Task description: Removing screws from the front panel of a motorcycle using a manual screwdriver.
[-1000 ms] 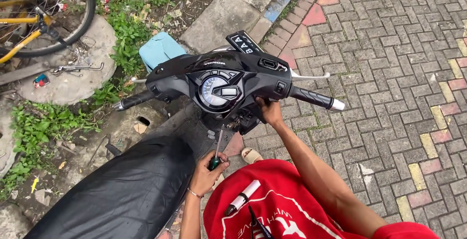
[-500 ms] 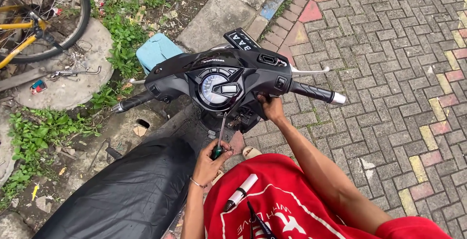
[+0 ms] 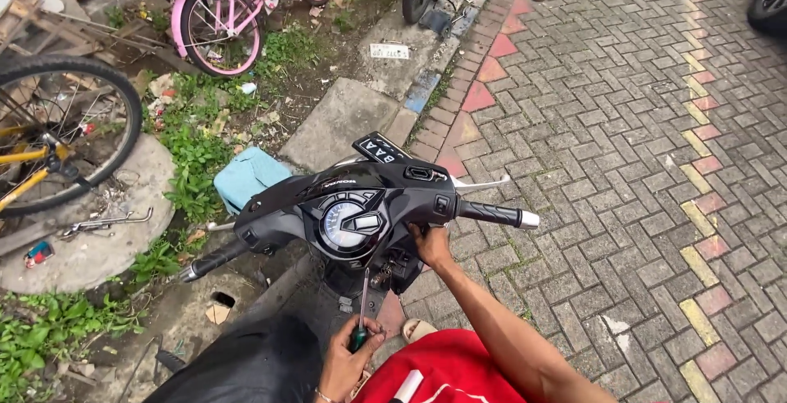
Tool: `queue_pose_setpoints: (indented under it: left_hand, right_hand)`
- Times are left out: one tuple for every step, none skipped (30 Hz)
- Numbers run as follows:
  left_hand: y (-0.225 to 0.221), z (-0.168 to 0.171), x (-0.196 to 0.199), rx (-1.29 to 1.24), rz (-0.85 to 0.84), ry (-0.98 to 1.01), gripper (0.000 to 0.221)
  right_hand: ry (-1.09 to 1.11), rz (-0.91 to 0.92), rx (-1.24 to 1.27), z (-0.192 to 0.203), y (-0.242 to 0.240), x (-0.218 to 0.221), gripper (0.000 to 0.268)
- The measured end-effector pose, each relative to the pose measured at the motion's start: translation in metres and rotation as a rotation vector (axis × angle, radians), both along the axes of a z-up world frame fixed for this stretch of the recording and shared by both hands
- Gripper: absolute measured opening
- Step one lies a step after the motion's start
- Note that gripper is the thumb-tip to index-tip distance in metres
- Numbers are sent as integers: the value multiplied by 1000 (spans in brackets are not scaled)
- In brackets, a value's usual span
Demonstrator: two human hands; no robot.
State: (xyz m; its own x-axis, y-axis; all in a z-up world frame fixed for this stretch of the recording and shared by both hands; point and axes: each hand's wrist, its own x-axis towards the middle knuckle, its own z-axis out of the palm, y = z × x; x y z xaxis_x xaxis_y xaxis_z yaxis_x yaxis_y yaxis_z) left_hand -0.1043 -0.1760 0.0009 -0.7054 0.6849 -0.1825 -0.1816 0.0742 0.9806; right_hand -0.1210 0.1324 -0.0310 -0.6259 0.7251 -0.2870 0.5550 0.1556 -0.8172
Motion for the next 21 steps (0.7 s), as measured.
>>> queue_pose_setpoints:
  left_hand:
    - [1, 2, 0, -2, -5, 3, 17]
    - [1, 4, 1, 7, -15, -12, 15]
    - [2, 6, 1, 18, -26, -25, 14]
    - [9, 8, 0, 17, -33, -21, 14]
    - [13, 11, 0, 31, -37, -24, 14]
    - [17, 13, 0, 45, -41, -28, 14]
    - [23, 15, -1, 45, -49, -21, 14]
    - [28, 16, -2, 68, -66, -35, 14]
    - [34, 15, 2, 91, -76, -59, 13]
    - [45, 19, -1, 91, -77, -61, 13]
    - [49, 22, 2, 59, -105, -52, 15]
    - [54, 23, 4, 27, -134, -43, 17]
    - [62, 28, 6, 9, -135, -62, 17]
    - [71, 32, 6, 49, -103, 31, 14]
    - [77, 35, 10, 84, -67, 118, 13]
    - [81, 26, 20, 60, -66, 94, 13]
    - [89, 18, 27, 103, -49, 66, 12]
    - [96, 10, 35, 145, -30, 39, 11]
    - [97, 5, 47, 130, -19, 31, 11]
    - [98, 1, 60, 152, 13, -10, 11]
    - [108, -3, 63, 184, 37, -32, 12]
  right_hand:
    - [3, -5, -2, -2, 1, 0, 33]
    - [-40, -29, -37, -4, 1, 1, 32]
    - [-83, -54, -70, -6, 2, 2, 33]
    - [-78, -60, -71, -8, 6, -1, 33]
    - [-40, -88, -83, -11, 7, -1, 34]
    - [-2, -116, -94, -14, 8, 0, 37]
    - [6, -125, -94, -1, 3, 6, 37]
    - [7, -93, -92, 11, -2, 12, 30]
    - [0, -55, -89, 22, -8, 21, 28]
    - [-2, -56, -88, 30, -9, 31, 28]
    - [20, -41, -134, 33, -18, 50, 27]
    - [43, -26, -180, 36, -26, 67, 30]
    - [25, -31, -199, 60, -45, 86, 30]
    - [51, 102, -351, 84, -63, 104, 35]
    - [73, 235, -510, 109, -83, 123, 43]
    - [52, 230, -538, 89, -91, 137, 43]
    - [37, 335, -514, 71, -96, 147, 40]
    - [24, 441, -490, 55, -101, 159, 39]
    - [15, 449, -507, 42, -106, 168, 39]
    - [-30, 417, -412, 32, -111, 178, 37]
    - [-58, 382, -302, 20, -108, 178, 36]
